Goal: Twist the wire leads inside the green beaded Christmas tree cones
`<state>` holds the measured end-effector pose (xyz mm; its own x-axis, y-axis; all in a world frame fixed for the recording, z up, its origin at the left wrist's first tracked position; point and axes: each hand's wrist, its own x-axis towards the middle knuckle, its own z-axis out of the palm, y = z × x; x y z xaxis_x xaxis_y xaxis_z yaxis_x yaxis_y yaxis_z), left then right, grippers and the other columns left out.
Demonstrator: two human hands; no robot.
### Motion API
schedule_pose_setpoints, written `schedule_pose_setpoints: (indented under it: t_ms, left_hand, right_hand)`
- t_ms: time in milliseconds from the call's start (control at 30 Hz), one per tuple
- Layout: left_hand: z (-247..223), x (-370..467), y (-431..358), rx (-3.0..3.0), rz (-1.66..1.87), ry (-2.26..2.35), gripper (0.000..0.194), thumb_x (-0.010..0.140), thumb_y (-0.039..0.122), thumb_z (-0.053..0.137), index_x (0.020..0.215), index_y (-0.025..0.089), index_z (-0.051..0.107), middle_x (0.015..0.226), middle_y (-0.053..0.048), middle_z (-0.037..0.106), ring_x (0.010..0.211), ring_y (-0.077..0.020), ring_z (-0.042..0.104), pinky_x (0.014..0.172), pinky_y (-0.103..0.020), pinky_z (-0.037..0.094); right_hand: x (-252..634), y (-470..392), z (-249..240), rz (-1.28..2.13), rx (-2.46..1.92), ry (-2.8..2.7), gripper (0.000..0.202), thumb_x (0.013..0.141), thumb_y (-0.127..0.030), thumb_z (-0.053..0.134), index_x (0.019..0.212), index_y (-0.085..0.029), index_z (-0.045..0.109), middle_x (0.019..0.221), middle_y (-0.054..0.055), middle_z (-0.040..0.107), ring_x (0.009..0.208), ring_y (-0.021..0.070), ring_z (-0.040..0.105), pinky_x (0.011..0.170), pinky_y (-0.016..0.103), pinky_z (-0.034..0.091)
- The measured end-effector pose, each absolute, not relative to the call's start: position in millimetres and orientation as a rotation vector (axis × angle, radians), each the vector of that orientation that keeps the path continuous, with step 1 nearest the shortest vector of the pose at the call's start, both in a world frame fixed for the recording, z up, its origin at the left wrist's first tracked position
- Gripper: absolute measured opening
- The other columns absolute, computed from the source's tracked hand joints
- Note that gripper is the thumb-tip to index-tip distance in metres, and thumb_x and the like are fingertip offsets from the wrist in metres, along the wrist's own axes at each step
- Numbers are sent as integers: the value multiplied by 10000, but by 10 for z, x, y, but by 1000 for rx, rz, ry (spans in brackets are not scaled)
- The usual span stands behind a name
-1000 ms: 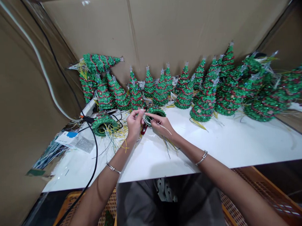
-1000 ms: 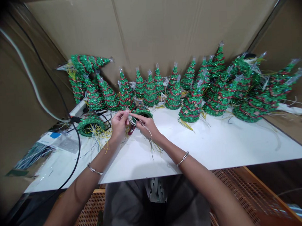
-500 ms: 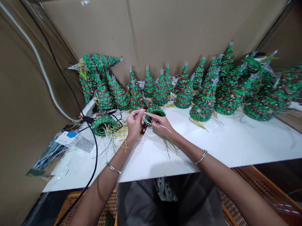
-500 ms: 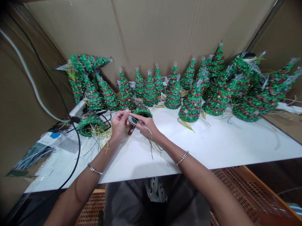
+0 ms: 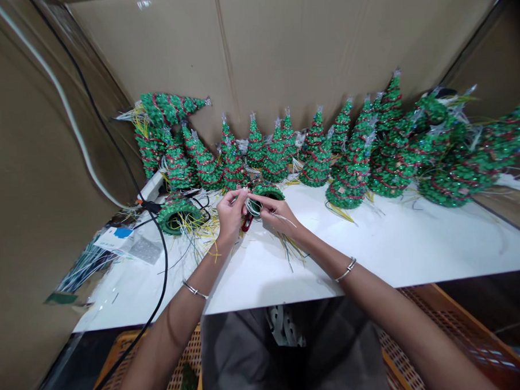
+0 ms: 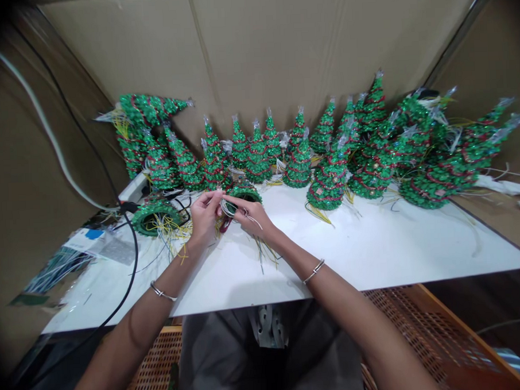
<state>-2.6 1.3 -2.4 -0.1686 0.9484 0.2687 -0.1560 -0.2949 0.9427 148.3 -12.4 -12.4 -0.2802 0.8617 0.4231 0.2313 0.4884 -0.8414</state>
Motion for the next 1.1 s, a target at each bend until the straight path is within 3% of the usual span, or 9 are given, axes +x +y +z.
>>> schedule_pose_setpoints:
  t_ms: [400, 567, 700, 833, 967, 1100]
  left_hand:
    - [54, -66, -18, 1313, 1516, 1050, 326, 772, 473, 726, 853, 158, 750, 439, 55, 471, 385, -62, 380, 397, -193, 301]
    - [51, -101, 20, 1202, 1601, 994, 340, 742, 487, 743, 799, 154, 697, 860, -51, 720, 402, -19, 384, 366, -183, 268]
    - [14, -170, 67, 1111, 1604, 962, 349, 759, 478, 732, 861, 150, 673, 852, -49, 717, 382, -4, 359, 353, -165, 240]
    - [46, -177, 49, 1196, 1614, 963, 311, 779, 452, 720, 856, 153, 677, 802, -32, 710, 381, -12, 395, 363, -162, 277]
    - [134, -92, -71, 1425, 1515, 956, 258, 787, 422, 716, 808, 165, 713, 901, -55, 732, 425, -48, 499, 398, -192, 377]
    - [164, -13, -167, 1504, 1495, 956, 204, 803, 382, 704, 825, 182, 741, 805, -34, 717, 403, -60, 484, 369, -201, 354]
  right_hand:
    - [1487, -132, -100, 914, -940, -1733, 495, 806, -145, 490, 1266, -208, 662, 619, -38, 536, 508, 85, 367, 522, 220, 352]
    - [1483, -140, -61, 1173, -789, -1499, 294, 846, -341, 629, 1080, -178, 700, 680, -17, 586, 616, 115, 581, 614, 240, 480]
    - [1486, -127, -33, 1239, -706, -1264, 294, 828, -437, 670, 919, -158, 693, 782, 14, 638, 702, 122, 635, 730, 274, 539]
    - [1509, -129, -29, 1216, -729, -1313, 354, 847, -491, 633, 931, -152, 697, 716, 3, 624, 565, 100, 582, 609, 258, 537]
    - [1518, -138, -65, 1110, -859, -1489, 361, 852, -500, 620, 926, -160, 717, 703, 4, 638, 499, 97, 557, 483, 225, 468]
    - [1506, -143, -80, 1000, -920, -1568, 348, 861, -492, 605, 873, -166, 725, 683, 11, 644, 453, 110, 561, 445, 235, 441]
